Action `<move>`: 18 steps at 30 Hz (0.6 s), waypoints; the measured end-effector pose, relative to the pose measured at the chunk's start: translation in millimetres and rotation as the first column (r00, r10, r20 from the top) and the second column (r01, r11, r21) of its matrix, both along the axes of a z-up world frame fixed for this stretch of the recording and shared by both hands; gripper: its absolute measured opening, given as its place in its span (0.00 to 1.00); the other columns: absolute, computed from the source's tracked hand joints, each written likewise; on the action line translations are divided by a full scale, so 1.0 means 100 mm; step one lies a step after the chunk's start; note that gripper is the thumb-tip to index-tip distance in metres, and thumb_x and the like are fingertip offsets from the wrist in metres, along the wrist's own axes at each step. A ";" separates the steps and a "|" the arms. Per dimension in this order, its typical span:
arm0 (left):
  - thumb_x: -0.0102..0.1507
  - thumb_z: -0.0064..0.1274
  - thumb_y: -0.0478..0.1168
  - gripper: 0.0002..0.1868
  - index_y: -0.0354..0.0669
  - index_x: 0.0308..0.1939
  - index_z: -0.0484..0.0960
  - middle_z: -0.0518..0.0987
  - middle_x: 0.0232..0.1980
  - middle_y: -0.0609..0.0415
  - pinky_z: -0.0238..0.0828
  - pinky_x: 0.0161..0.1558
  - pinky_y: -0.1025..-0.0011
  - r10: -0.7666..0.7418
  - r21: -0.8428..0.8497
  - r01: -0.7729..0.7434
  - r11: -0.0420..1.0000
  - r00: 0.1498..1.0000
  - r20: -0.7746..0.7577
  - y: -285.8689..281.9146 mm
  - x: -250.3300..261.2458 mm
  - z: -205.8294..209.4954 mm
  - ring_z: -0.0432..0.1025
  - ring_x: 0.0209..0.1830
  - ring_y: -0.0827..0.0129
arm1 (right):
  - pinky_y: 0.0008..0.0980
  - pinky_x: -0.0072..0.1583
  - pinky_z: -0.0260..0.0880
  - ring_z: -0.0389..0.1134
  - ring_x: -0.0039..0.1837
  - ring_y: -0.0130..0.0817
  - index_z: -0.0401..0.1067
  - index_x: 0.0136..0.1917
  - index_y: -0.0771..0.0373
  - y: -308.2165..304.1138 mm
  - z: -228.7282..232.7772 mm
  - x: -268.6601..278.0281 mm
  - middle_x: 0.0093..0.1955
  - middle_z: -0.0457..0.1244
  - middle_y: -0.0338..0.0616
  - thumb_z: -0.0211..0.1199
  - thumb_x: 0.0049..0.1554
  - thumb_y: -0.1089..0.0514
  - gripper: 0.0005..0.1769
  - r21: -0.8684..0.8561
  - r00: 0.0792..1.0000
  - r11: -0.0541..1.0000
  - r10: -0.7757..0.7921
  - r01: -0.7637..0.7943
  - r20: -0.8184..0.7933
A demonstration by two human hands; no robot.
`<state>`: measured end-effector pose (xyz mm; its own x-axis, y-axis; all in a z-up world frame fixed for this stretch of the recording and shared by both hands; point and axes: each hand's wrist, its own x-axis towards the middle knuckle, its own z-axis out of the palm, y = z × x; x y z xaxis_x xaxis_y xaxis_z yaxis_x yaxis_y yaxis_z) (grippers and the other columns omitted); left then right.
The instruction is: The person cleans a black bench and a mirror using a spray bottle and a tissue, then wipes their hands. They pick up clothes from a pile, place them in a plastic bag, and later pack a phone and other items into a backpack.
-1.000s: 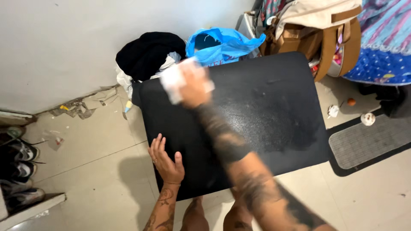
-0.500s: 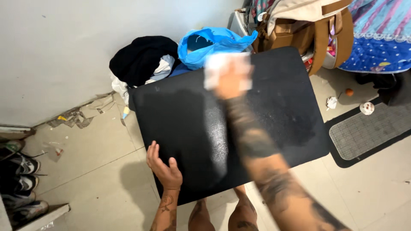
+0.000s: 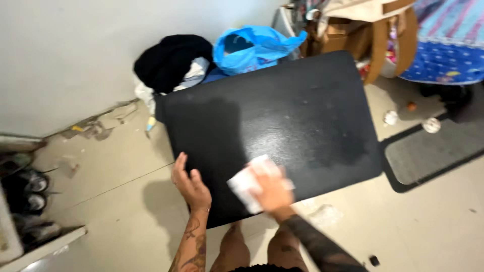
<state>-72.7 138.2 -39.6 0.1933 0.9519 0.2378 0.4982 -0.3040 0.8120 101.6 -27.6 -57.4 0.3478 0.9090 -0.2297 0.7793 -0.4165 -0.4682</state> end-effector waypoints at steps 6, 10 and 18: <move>0.70 0.39 0.52 0.23 0.48 0.66 0.73 0.73 0.72 0.54 0.36 0.79 0.40 -0.337 -0.001 0.355 0.935 0.888 -0.313 -0.21 0.38 -0.22 0.62 0.76 0.52 | 0.54 0.78 0.43 0.48 0.81 0.46 0.55 0.79 0.57 -1.07 -0.11 1.53 0.80 0.51 0.45 0.54 0.62 0.44 0.36 0.192 0.589 0.695 -0.699 0.693 0.405; 0.69 0.40 0.55 0.28 0.43 0.68 0.69 0.70 0.73 0.49 0.35 0.79 0.38 -0.306 0.093 0.339 0.936 0.916 -0.260 -0.28 0.40 -0.32 0.60 0.76 0.49 | 0.56 0.78 0.41 0.47 0.82 0.46 0.54 0.79 0.57 -0.54 -0.16 0.62 0.82 0.50 0.45 0.52 0.63 0.43 0.36 0.211 0.752 0.813 -0.582 0.543 0.309; 0.72 0.38 0.59 0.33 0.34 0.69 0.65 0.66 0.75 0.40 0.36 0.79 0.37 -0.240 0.171 0.292 0.941 0.932 -0.270 -0.26 0.33 -0.46 0.57 0.77 0.41 | 0.66 0.80 0.38 0.50 0.82 0.39 0.50 0.83 0.62 1.42 -0.23 0.76 0.83 0.50 0.44 0.56 0.64 0.42 0.41 0.374 0.972 0.927 -0.059 -0.032 0.229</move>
<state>-39.5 112.0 -85.1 0.5090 0.7924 0.3362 0.5486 -0.5996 0.5827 177.7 114.9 -80.8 0.3630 0.9070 0.2138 0.8803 -0.2585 -0.3978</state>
